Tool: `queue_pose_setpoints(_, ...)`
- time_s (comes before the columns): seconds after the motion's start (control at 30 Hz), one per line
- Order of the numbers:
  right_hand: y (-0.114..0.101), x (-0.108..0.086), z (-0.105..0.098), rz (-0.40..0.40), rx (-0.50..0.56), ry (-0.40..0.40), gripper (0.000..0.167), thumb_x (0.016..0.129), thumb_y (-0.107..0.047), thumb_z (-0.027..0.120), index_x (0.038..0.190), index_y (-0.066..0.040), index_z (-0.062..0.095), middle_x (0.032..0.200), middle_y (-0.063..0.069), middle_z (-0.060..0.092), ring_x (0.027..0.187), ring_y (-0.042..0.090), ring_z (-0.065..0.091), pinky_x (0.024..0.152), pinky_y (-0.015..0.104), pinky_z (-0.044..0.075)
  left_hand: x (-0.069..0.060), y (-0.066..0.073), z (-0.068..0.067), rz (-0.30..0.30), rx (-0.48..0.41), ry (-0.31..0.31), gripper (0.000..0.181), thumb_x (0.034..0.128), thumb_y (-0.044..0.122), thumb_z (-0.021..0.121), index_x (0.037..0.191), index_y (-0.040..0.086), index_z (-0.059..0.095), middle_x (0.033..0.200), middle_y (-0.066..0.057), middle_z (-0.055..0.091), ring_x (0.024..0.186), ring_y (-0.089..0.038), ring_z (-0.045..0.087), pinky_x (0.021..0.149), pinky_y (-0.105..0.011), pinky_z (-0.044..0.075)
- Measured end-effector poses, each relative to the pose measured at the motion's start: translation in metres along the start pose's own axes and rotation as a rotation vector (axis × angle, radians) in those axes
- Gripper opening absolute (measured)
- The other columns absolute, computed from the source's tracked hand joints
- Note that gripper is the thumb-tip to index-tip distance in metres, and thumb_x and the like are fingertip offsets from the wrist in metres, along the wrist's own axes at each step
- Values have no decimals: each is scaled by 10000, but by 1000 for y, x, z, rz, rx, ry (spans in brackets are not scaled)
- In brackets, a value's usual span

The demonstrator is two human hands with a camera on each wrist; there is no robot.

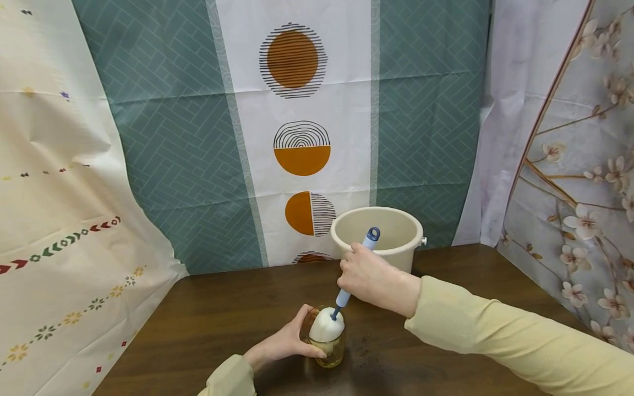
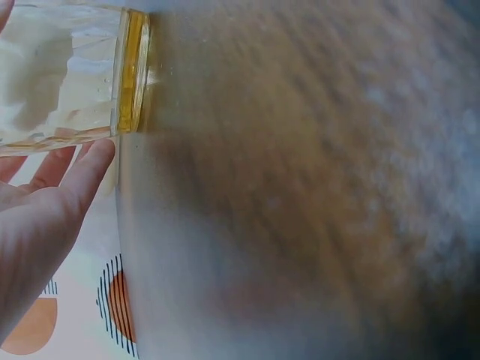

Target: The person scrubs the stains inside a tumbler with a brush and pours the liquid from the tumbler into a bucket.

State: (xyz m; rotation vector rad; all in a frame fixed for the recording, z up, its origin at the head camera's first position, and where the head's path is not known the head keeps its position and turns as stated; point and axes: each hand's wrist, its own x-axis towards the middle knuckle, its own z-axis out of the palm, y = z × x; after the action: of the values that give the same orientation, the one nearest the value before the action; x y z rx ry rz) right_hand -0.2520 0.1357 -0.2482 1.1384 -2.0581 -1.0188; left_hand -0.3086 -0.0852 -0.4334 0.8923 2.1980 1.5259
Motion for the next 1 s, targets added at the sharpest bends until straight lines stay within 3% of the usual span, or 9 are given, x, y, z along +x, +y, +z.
queue_pose_setpoints(0.23,3,1,3,9,42,-18,245,638,-199,800,819,-301,670,676,-15,574,633,154,508,574,283,311,0,-1,1,1,-8,-5,638,696,239,791,1157,174,355,1040,-1,526,962,-145,501,791,-307,403)
queue_pose_setpoints(0.57,5,1,7,35,65,54,236,613,-176,800,779,-289,677,653,-16,559,606,161,500,571,277,326,0,0,0,-6,26,6,618,694,276,785,1130,191,354,1044,18,522,960,-133,500,810,-327,378)
queue_pose_setpoints(1.0,8,-3,11,58,73,33,194,632,-271,793,791,-284,682,643,-8,552,568,165,479,546,279,324,-1,0,0,-7,18,4,620,697,272,785,1139,195,357,1051,9,517,953,-136,505,804,-325,381)
